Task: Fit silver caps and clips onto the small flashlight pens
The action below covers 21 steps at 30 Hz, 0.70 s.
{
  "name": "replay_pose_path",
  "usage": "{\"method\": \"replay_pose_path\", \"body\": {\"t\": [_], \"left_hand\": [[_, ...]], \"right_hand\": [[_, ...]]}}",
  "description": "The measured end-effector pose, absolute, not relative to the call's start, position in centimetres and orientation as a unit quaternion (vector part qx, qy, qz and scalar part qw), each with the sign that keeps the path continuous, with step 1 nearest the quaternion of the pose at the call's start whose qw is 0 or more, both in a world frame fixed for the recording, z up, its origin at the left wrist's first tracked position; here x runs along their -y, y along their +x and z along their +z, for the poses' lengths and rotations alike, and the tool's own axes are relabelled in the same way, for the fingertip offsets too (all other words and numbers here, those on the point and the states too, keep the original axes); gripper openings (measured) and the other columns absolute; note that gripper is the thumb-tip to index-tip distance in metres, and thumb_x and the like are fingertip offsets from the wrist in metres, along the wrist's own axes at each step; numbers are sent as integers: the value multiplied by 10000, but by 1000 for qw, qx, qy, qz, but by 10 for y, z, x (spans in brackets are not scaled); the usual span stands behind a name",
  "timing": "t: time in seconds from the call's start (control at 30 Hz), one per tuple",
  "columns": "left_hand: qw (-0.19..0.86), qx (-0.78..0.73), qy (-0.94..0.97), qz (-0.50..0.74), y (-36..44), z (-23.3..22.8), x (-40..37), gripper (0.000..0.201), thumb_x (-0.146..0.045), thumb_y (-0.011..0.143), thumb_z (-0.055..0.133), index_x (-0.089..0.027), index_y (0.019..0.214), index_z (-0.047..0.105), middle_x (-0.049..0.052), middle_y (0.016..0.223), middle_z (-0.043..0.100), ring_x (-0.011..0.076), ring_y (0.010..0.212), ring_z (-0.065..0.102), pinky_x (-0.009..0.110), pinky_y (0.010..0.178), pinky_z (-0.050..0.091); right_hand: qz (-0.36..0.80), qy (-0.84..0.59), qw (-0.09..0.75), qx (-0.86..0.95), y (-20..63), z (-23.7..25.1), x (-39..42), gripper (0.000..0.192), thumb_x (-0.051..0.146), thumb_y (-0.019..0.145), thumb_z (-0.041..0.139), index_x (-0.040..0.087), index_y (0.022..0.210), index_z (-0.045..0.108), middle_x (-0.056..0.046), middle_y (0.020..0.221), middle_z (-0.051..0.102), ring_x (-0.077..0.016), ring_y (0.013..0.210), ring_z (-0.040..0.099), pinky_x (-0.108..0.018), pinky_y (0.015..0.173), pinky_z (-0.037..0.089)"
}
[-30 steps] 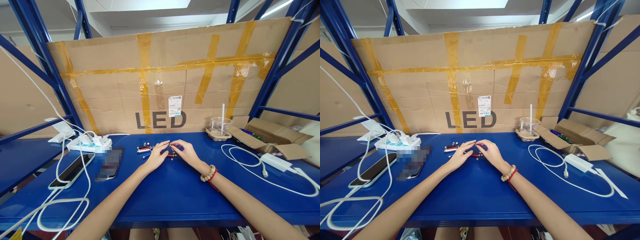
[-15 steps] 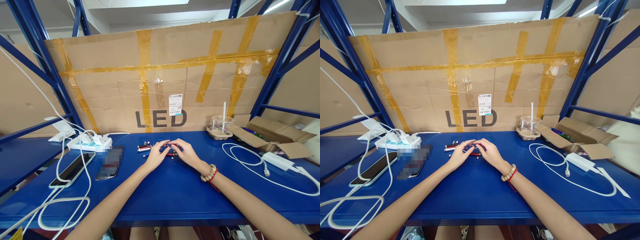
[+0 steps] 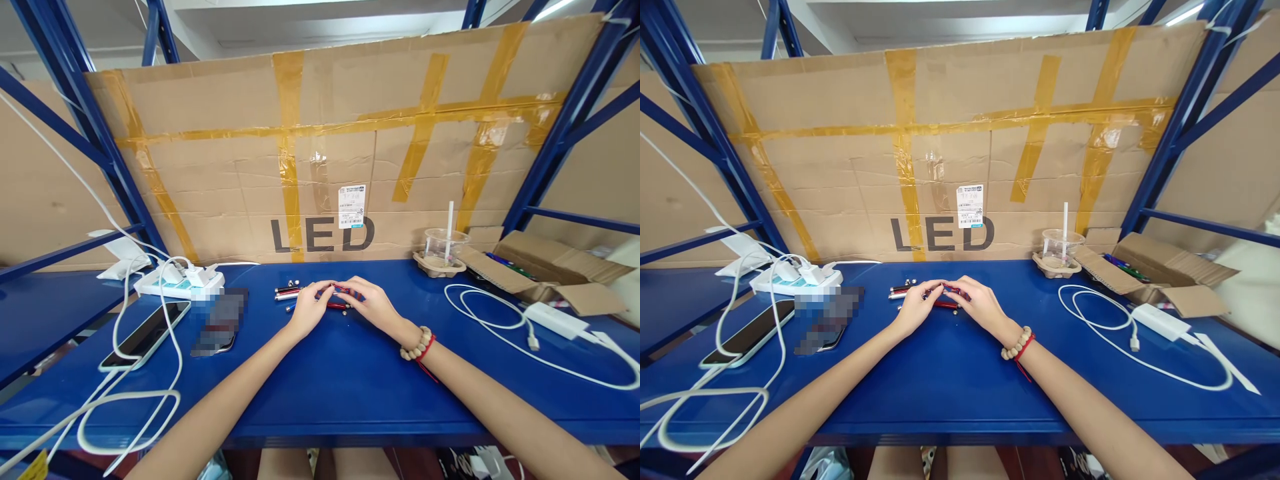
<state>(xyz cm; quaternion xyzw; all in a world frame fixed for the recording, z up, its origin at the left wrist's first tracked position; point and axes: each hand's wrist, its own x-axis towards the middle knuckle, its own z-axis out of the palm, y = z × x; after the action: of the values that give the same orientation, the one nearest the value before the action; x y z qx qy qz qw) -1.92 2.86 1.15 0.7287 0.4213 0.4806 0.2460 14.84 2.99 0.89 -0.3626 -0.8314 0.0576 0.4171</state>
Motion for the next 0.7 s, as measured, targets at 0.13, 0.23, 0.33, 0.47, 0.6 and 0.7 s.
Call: {"method": "replay_pose_path", "body": {"t": [0.13,0.23,0.33,0.47,0.6,0.7], "left_hand": [[298,-400,720,482,-19,12,-28,224,-213,826,468,-166,967,636,50,978,664,172,858,603,276,764,471],[306,-397,720,481,-18,11,-28,215,-241,802,510,-159,955,637,52,945,669,168,828,605,262,724,474],[297,-400,734,462,-18,9,-29,209,-277,778,553,-150,915,645,49,862,675,164,772,600,252,673,467],[311,-391,735,458,-17,8,-29,198,-271,802,517,-139,893,633,51,823,664,157,744,599,250,667,465],[334,-388,716,474,-17,8,-29,239,-270,834,463,-137,976,601,51,807,647,146,721,596,252,684,470],[322,-394,718,474,-18,7,-30,270,-272,862,405,-148,1034,572,30,755,617,137,704,576,248,677,455]], "right_hand": [[47,-364,423,828,149,8,-31,298,380,887,403,256,1034,631,-44,895,616,-167,795,592,-285,723,494],[40,-370,426,825,150,7,-32,312,375,896,382,253,1007,647,-45,884,618,-164,787,595,-281,713,497],[39,-373,438,817,150,7,-32,302,365,896,389,249,1003,647,-43,891,622,-161,801,599,-276,730,497],[34,-377,431,819,150,7,-31,290,354,896,397,262,1033,635,-35,907,621,-156,808,600,-269,735,493],[19,-388,415,823,150,8,-31,308,353,904,373,277,1083,611,-31,930,613,-152,813,601,-259,721,494],[21,-392,400,828,151,8,-31,309,365,896,388,280,1113,592,-29,932,609,-154,807,603,-259,710,497]]}}
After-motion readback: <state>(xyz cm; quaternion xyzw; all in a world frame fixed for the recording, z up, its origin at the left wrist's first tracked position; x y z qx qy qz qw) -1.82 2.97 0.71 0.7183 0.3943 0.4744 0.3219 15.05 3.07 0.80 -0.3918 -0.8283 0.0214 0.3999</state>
